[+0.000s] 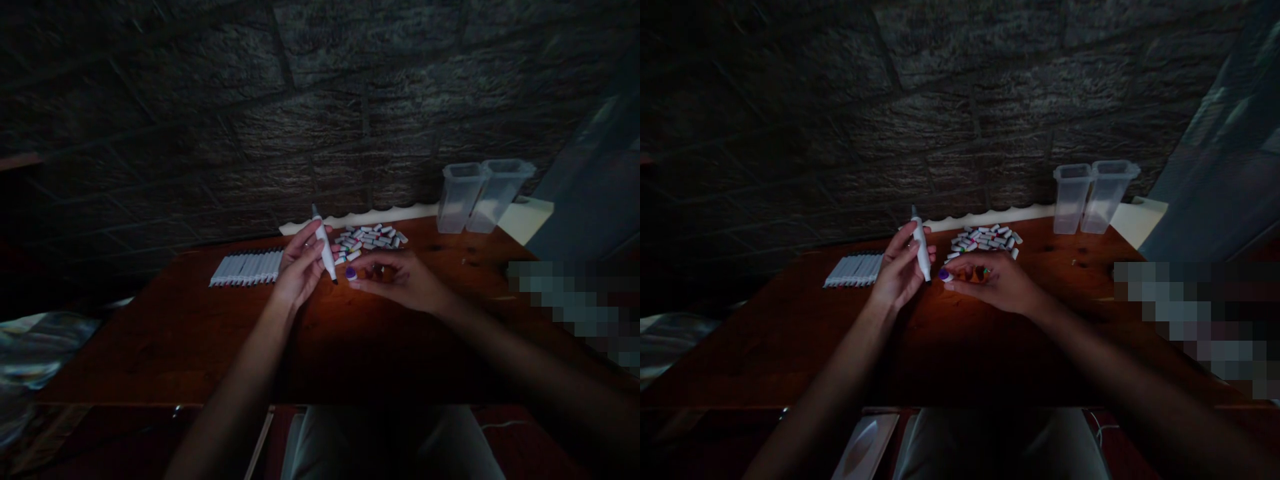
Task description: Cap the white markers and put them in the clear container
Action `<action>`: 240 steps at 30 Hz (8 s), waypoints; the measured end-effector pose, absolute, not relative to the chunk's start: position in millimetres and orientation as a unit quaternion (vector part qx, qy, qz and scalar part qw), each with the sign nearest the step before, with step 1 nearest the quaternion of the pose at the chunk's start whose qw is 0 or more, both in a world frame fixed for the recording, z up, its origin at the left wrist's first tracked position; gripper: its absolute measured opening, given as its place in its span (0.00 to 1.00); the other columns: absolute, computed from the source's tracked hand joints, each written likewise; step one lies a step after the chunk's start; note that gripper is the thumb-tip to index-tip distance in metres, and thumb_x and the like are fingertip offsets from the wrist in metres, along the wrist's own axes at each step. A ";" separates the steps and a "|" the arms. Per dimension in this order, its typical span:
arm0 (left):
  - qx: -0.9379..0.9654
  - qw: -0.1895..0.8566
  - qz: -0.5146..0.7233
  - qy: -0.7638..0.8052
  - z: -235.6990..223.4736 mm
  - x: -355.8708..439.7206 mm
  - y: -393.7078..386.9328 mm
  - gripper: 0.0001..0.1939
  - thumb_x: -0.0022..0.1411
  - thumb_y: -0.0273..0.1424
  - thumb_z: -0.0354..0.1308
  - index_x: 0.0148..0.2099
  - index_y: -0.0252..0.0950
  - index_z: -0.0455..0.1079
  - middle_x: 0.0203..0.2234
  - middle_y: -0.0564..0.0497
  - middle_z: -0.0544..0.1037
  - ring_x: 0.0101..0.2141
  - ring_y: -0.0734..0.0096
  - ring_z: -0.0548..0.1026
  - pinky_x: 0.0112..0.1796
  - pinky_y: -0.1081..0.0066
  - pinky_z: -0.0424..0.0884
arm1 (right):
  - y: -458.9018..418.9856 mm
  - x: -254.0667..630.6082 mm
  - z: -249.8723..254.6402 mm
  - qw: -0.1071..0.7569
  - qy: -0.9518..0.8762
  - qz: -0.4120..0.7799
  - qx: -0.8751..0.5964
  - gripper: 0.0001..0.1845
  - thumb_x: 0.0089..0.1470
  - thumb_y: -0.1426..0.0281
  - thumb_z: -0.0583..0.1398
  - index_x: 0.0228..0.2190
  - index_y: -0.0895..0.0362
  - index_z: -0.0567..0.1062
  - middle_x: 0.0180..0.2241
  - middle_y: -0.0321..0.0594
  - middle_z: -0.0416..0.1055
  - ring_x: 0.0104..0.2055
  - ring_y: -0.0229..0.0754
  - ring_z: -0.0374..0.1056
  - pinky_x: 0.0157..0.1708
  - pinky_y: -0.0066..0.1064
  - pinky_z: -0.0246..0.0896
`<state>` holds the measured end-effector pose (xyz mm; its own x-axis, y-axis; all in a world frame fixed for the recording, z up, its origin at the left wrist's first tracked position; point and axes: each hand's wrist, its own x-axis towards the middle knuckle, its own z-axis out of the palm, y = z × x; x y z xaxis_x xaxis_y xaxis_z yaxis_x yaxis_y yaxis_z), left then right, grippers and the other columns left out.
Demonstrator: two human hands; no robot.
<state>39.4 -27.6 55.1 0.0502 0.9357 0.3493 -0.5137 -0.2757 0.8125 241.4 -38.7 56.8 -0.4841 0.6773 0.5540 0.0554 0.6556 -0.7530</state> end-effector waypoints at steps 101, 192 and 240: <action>0.737 0.507 0.361 0.265 49.1 54.6 -39.3 0.19 0.67 0.32 0.53 0.59 0.36 0.64 0.39 0.43 0.80 0.42 0.64 0.76 0.44 0.65 0.69 | -23.8 255.2 64.0 0.541 -0.717 0.338 -0.280 0.14 0.52 0.65 0.64 0.42 0.52 0.77 0.22 0.30 0.69 0.22 0.33 0.61 0.22 0.27 0.56; 0.520 0.499 0.455 0.523 32.3 51.6 -14.5 0.19 0.62 0.46 0.48 0.38 0.33 0.66 0.16 0.54 0.73 0.14 0.74 0.66 0.14 0.76 0.58 | 3.7 263.4 35.0 0.420 -0.671 0.470 -0.389 0.15 0.51 0.60 0.63 0.39 0.54 0.75 0.35 0.38 0.74 0.27 0.35 0.69 0.24 0.28 0.64; 0.843 0.252 0.201 0.432 31.3 22.1 -18.8 0.10 0.53 0.39 0.65 0.33 0.38 0.78 0.25 0.54 0.80 0.26 0.72 0.75 0.28 0.75 0.63 | 18.2 277.4 41.6 0.538 -0.610 0.444 -0.375 0.16 0.47 0.55 0.65 0.35 0.52 0.74 0.27 0.33 0.72 0.28 0.37 0.65 0.27 0.29 0.60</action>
<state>22.1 -18.8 31.3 0.5470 0.8284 0.1207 0.6259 -0.5004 0.5982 277.4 18.2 41.6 -0.1388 0.9357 0.3243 -0.0203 0.3248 -0.9456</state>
